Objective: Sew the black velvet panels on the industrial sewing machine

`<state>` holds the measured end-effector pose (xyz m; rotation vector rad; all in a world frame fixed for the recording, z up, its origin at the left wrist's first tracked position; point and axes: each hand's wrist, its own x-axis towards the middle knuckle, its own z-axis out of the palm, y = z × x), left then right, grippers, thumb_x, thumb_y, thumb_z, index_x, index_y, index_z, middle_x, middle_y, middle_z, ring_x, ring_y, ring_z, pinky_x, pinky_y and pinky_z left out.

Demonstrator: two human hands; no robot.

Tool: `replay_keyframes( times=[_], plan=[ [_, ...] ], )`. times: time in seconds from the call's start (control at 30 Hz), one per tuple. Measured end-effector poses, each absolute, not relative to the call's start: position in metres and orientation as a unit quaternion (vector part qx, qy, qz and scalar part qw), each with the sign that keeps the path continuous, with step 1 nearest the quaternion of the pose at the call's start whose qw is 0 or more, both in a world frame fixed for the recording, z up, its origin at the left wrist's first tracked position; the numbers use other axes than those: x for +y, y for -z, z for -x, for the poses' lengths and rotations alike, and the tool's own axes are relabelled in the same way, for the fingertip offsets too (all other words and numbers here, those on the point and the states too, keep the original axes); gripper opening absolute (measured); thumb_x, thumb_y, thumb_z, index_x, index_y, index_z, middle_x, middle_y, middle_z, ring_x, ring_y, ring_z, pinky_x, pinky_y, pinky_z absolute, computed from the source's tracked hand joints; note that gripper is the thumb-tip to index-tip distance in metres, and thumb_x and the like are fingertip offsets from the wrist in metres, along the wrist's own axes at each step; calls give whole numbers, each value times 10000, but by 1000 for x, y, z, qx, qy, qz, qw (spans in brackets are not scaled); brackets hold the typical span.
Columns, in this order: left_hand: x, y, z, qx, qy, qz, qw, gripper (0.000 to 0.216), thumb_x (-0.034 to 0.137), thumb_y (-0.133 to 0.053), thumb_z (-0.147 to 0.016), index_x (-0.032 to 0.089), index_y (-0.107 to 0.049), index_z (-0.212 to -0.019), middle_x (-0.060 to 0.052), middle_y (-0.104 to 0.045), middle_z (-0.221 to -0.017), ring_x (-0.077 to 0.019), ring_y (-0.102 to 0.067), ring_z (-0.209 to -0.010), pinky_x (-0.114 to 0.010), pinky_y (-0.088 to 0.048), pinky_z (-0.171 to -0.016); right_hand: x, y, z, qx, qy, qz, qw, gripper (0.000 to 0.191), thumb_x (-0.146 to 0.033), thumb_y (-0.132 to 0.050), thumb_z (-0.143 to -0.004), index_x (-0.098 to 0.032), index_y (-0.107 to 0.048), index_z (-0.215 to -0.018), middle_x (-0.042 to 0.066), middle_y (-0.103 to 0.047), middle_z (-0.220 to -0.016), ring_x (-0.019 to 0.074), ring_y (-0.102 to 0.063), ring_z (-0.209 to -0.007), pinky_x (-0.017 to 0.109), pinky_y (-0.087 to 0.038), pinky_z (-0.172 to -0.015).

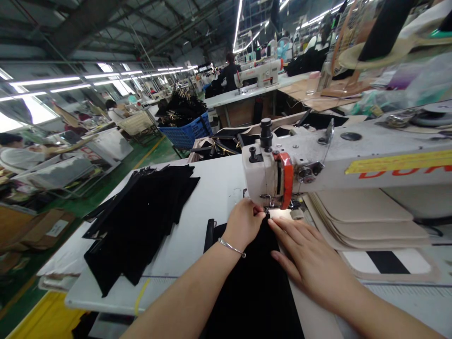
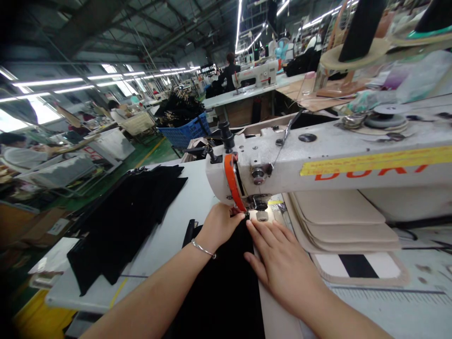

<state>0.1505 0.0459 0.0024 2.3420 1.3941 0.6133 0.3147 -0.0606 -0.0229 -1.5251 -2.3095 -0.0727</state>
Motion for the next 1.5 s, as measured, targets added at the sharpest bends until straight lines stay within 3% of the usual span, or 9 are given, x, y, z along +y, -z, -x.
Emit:
replay_keyframes(
  times=[0.13, 0.37, 0.7, 1.13, 1.5],
  plan=[
    [46, -6, -147, 449, -235, -845, 169, 202, 166, -625, -800, 197, -685, -991, -55, -697, -1012, -213, -623, -1011, -294, -473, -882, -61, 22, -314, -818, 23, 544, 185, 598, -452, -438, -916, -206, -322, -1448, 90, -448, -1403, 275, -413, -1263, 472, -326, -1051],
    [47, -5, -146, 454, -229, -842, 183, 101, 184, -647, -803, 172, -702, -887, -49, -708, -953, -197, -656, -910, -280, -493, -836, -61, 20, -314, -815, 11, 546, 194, 586, -434, -447, -912, -205, -338, -1440, 96, -460, -1390, 275, -414, -1263, 469, -322, -1052],
    [44, -1, -144, 452, -246, -836, 190, 111, 181, -649, -805, 179, -698, -905, -35, -707, -948, -177, -658, -881, -275, -502, -819, -63, 19, -314, -816, 6, 548, 186, 589, -438, -450, -906, -197, -349, -1434, 92, -439, -1408, 272, -401, -1273, 463, -315, -1062],
    [45, 6, -147, 472, -261, -817, 204, 42, 153, -646, -785, 182, -676, -793, -45, -681, -920, -192, -638, -881, -311, -497, -829, -61, 20, -315, -819, 22, 539, 196, 588, -430, -438, -916, -214, -317, -1450, 95, -458, -1391, 277, -418, -1258, 474, -345, -1032],
    [42, 4, -148, 471, -259, -823, 183, 47, 149, -630, -806, 170, -648, -845, -60, -649, -949, -193, -615, -911, -330, -500, -860, -63, 18, -313, -813, 19, 550, 190, 543, -425, -436, -920, -213, -373, -1417, 74, -446, -1402, 253, -405, -1264, 448, -326, -1048]
  ],
)
